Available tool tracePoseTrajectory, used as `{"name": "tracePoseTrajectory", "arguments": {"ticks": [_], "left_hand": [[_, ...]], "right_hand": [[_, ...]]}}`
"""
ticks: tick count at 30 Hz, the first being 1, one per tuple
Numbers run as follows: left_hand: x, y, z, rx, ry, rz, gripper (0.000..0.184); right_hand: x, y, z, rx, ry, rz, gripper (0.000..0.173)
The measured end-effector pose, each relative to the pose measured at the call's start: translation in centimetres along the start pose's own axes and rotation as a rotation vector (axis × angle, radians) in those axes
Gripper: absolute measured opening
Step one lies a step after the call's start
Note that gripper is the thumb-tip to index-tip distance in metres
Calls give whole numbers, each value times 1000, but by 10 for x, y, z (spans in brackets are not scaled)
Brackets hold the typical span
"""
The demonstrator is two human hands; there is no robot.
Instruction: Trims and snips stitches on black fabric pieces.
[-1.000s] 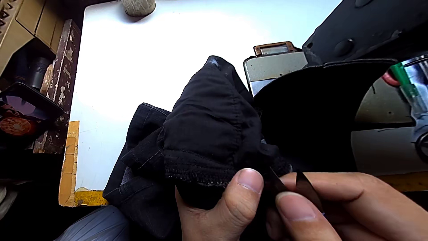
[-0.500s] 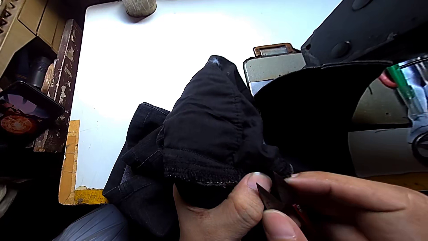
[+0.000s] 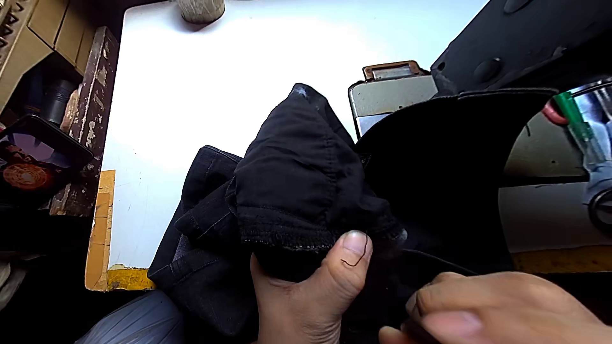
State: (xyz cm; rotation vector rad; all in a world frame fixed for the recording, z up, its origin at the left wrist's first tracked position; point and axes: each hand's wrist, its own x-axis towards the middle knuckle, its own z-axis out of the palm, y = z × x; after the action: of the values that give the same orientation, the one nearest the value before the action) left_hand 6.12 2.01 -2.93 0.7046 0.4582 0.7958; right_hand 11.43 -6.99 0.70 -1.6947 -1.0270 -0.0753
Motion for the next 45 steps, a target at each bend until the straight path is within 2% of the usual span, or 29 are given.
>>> {"name": "tracePoseTrajectory", "arguments": {"ticks": [3, 7, 11, 15, 19, 20, 23, 28, 32, 40, 42, 45], "left_hand": [[-1, 3, 4, -38, 23, -4, 25], [1, -2, 1, -91, -35, 45, 27], [-1, -1, 1, -63, -64, 65, 29], [-5, 2, 5, -49, -66, 94, 31], [-10, 3, 0, -76, -137, 114, 26], [-10, 4, -2, -82, -161, 125, 24], [-10, 3, -8, -98, -142, 98, 21], [-8, 4, -2, -66, -4, 86, 25], [-7, 5, -6, -86, -7, 30, 27], [-5, 7, -7, -85, -19, 31, 27], [-5, 7, -7, -78, -33, 39, 28], [-5, 7, -6, -69, -59, 70, 29]], "right_hand": [[-3, 4, -7, 71, -36, 66, 16], [2, 11, -21, 202, -79, 100, 15], [2, 16, -24, 292, -9, 147, 11], [2, 13, -21, 245, 20, 248, 10], [11, 9, -19, 191, -12, 282, 29], [13, 9, -18, 203, -3, 301, 27], [17, 13, -17, 273, 25, 344, 8], [17, 21, -15, 341, -8, 451, 6], [16, 23, -11, 438, 24, 551, 5], [14, 21, -15, 415, 13, 489, 5], [11, 23, -18, 345, 0, 420, 9], [5, 18, -28, 232, -21, 353, 24]]}}
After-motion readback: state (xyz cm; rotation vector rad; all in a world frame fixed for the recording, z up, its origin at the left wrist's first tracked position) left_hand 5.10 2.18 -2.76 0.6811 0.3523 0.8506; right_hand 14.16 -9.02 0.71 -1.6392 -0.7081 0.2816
